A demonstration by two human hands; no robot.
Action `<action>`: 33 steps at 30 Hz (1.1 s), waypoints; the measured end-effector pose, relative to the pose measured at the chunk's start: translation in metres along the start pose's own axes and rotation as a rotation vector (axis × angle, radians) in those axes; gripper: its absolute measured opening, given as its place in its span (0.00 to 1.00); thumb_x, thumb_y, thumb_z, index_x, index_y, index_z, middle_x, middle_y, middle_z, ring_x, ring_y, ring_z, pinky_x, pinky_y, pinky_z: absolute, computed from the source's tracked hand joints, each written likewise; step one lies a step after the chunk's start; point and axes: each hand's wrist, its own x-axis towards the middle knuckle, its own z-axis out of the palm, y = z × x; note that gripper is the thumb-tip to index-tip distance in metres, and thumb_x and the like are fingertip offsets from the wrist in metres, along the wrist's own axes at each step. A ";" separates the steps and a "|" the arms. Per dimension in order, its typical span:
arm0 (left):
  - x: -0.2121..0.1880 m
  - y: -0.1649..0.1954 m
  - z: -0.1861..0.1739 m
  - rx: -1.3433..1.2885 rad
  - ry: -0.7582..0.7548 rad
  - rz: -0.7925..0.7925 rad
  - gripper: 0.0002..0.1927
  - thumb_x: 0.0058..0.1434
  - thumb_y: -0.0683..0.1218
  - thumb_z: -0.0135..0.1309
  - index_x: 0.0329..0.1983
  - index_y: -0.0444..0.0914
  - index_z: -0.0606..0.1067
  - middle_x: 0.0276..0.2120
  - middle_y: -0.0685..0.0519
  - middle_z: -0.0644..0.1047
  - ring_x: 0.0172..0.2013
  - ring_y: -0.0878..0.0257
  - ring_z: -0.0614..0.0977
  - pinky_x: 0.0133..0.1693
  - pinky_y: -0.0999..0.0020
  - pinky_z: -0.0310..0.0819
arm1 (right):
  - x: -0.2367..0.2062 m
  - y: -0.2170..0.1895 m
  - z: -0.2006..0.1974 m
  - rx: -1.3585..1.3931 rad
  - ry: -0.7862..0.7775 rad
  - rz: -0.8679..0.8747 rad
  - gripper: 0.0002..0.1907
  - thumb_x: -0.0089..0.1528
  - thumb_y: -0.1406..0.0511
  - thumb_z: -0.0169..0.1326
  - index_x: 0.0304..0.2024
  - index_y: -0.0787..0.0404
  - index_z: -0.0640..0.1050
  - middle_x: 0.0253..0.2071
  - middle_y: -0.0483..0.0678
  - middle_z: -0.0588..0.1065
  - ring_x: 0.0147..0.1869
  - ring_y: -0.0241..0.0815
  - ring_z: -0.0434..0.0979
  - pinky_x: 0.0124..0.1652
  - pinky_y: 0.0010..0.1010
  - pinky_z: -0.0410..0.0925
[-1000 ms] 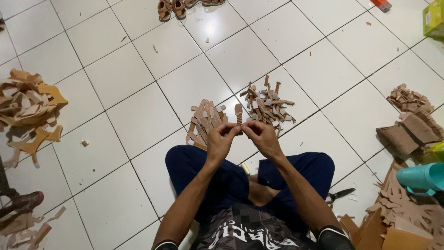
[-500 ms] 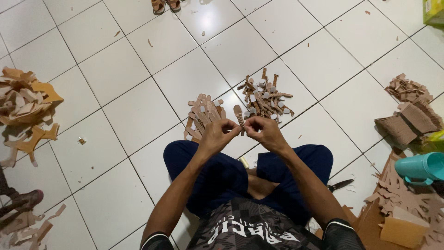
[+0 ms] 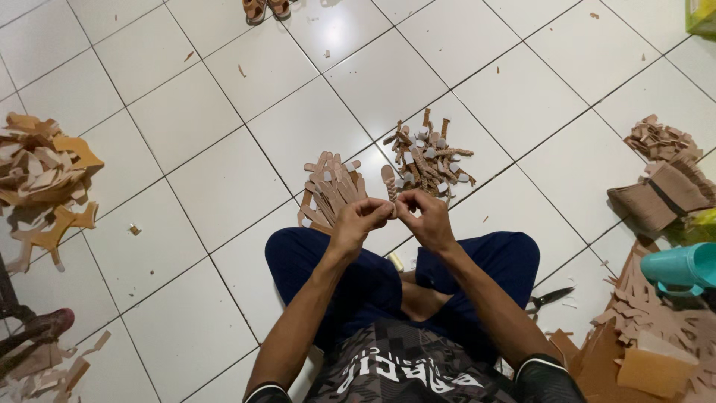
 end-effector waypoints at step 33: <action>-0.006 0.014 0.016 0.403 0.173 0.179 0.15 0.65 0.47 0.58 0.48 0.31 0.80 0.38 0.46 0.85 0.39 0.63 0.88 0.43 0.71 0.83 | 0.014 -0.014 -0.029 0.095 -0.130 0.219 0.10 0.64 0.65 0.60 0.45 0.64 0.83 0.38 0.48 0.83 0.39 0.35 0.83 0.39 0.25 0.76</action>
